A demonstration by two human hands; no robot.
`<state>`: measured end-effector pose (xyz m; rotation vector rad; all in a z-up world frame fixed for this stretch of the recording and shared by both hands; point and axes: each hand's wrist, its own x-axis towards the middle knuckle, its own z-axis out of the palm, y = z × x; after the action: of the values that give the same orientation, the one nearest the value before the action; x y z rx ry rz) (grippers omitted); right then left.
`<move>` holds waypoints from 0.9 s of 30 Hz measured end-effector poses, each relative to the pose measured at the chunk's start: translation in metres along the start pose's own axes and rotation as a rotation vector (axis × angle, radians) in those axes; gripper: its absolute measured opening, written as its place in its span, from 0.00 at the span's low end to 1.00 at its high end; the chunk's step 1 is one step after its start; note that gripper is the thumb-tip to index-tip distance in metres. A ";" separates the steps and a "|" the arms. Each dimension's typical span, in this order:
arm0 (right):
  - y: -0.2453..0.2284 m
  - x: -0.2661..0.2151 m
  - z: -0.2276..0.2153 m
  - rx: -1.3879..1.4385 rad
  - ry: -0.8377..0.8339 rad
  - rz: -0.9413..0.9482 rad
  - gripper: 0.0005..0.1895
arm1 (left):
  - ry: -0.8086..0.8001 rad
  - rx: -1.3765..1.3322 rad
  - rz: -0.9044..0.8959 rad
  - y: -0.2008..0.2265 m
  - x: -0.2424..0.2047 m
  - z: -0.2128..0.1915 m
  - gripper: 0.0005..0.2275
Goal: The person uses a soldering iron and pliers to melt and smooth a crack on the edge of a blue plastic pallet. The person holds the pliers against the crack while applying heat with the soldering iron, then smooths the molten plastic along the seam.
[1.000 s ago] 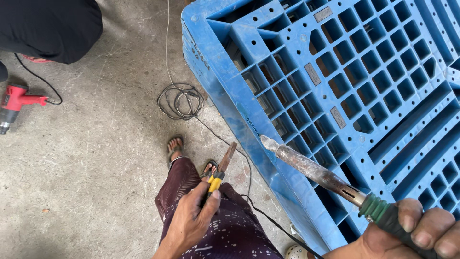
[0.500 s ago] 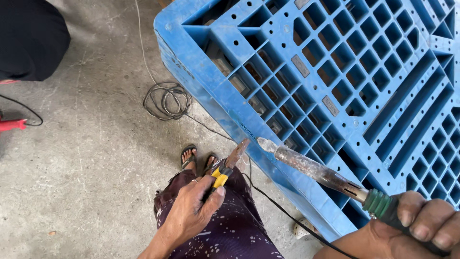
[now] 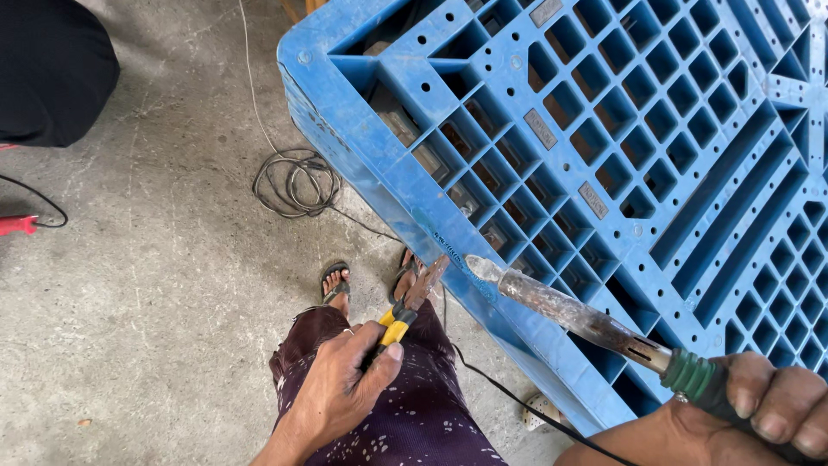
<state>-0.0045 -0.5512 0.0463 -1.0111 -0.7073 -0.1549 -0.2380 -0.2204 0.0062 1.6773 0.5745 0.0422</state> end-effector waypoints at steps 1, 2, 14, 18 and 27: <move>0.001 -0.002 0.002 0.004 0.014 0.006 0.10 | -0.010 -0.002 -0.029 -0.001 0.001 0.000 0.17; 0.003 -0.002 0.003 0.005 0.024 0.010 0.09 | -0.017 -0.004 -0.056 -0.001 0.002 0.000 0.17; 0.005 -0.006 -0.023 0.001 -0.021 0.007 0.08 | 0.017 -0.001 -0.022 -0.002 -0.002 -0.001 0.17; 0.004 -0.004 -0.023 -0.007 -0.028 0.010 0.07 | -0.019 0.012 -0.048 -0.002 -0.001 0.000 0.19; 0.006 -0.002 -0.010 0.024 -0.007 0.012 0.09 | -0.040 0.030 -0.055 0.004 0.000 -0.001 0.18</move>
<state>0.0015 -0.5564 0.0374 -0.9935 -0.7081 -0.1319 -0.2373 -0.2199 0.0098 1.6872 0.5928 -0.0398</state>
